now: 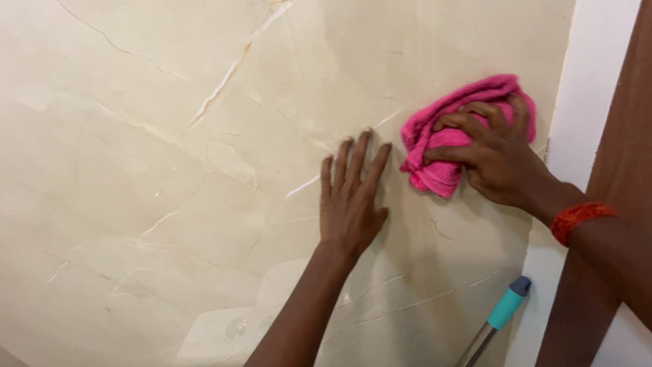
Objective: The person wipes a cream-colored tiled wall with a pink cloth using both hands. The wiping motion is repetitive and covers various sections of the wall surface.
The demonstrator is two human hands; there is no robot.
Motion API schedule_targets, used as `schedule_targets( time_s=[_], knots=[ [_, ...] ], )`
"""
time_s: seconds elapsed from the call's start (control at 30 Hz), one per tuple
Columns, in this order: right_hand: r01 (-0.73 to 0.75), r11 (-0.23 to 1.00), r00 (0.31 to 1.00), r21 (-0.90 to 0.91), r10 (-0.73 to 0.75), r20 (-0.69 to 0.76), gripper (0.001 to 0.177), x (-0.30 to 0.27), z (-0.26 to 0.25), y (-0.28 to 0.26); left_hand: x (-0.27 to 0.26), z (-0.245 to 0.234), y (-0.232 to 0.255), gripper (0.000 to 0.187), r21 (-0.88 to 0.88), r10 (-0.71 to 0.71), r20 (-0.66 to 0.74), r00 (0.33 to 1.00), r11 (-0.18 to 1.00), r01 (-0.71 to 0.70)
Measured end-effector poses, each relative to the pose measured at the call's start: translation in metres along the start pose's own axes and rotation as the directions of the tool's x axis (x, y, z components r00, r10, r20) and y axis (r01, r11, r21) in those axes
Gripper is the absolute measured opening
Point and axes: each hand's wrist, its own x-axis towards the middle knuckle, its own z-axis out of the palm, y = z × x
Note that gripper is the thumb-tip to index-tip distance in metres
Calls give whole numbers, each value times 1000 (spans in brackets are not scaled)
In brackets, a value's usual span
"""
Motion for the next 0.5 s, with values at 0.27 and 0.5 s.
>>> schedule_targets(
  time_s=[0.27,0.5],
  knots=[
    [-371,912,898,176,401,-184,59,-46,29,-26,0,0,-9,134,133,-68,153,986,990,48],
    [-540,825,758,167,562,-331,61,-68,61,-58,0,13,-14,134,80,-53,122,991,996,44]
  ],
)
